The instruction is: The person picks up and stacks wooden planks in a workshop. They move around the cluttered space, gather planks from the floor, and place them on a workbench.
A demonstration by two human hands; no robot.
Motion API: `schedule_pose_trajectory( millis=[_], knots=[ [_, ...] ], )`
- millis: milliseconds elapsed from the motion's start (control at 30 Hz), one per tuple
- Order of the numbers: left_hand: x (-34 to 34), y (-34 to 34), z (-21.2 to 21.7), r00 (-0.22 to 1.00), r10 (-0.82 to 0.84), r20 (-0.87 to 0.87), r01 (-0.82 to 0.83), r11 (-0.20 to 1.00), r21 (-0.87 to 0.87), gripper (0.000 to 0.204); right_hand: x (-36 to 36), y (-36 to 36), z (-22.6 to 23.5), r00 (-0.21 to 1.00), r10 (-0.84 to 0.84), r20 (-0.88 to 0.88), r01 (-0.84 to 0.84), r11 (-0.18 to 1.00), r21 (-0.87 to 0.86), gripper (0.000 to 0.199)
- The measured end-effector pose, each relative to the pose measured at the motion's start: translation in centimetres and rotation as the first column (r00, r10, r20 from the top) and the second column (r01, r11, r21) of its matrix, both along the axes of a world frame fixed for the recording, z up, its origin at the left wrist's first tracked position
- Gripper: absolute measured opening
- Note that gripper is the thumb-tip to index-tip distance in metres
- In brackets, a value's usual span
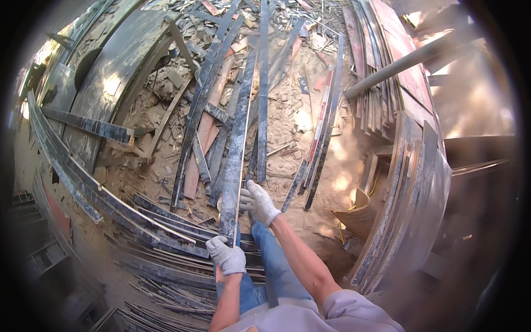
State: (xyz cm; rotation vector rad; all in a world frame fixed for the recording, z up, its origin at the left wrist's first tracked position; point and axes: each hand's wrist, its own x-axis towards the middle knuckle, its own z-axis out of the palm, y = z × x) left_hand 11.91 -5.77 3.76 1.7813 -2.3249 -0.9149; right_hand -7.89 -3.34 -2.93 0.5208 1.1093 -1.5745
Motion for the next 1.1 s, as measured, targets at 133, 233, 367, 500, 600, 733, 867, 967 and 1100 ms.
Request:
schedule_pose_trajectory(
  millis=[133, 233, 367, 500, 600, 733, 867, 967, 1100],
  knots=[
    [11.5, 1.5, 8.7, 0.986, -0.165, 0.015, 0.162, 0.942, -0.294, 0.045, 5.2, -4.6, 3.6, 0.962, -0.087, 0.258, 0.136, 0.975, -0.178, 0.035],
    [16.7, -1.6, 17.6, 0.980, -0.181, 0.081, 0.196, 0.949, -0.246, 0.085, 8.5, -4.3, 7.1, 0.944, -0.145, 0.298, 0.218, 0.948, -0.231, 0.039],
    [24.3, -4.2, 23.4, 0.961, -0.159, 0.225, 0.195, 0.969, -0.149, 0.090, 7.9, -6.4, 14.2, 0.985, -0.150, 0.081, 0.168, 0.936, -0.311, 0.055],
    [28.5, -6.8, 23.8, 0.737, 0.455, -0.500, -0.301, 0.883, 0.360, 0.053, 8.0, -10.6, 20.7, 0.993, -0.070, -0.096, 0.043, 0.966, -0.254, 0.056],
    [30.3, -9.6, 24.4, 0.478, 0.647, -0.594, -0.297, 0.756, 0.584, 0.037, 10.1, -14.2, 22.7, 0.983, -0.070, -0.168, 0.022, 0.962, -0.271, 0.057],
    [35.8, -15.5, 22.0, 0.452, 0.597, -0.662, -0.232, 0.796, 0.559, 0.035, 14.1, -18.6, 22.6, 0.971, -0.045, -0.233, -0.030, 0.951, -0.308, 0.054],
    [42.4, -24.8, 18.8, 0.377, 0.640, -0.670, -0.080, 0.742, 0.665, 0.032, 19.6, -24.1, 26.1, 0.909, -0.036, -0.416, -0.121, 0.932, -0.343, 0.053],
    [45.7, -32.1, 22.3, 0.433, 0.519, -0.737, -0.035, 0.827, 0.561, 0.035, 25.0, -28.7, 31.4, 0.930, -0.104, -0.354, -0.042, 0.923, -0.382, 0.048],
    [66.9, -33.5, 11.0, 0.431, 0.607, -0.668, -0.192, 0.785, 0.589, 0.065, 33.4, -38.4, 36.1, 0.952, -0.087, -0.294, -0.112, 0.794, -0.598, 0.051]
  ],
)
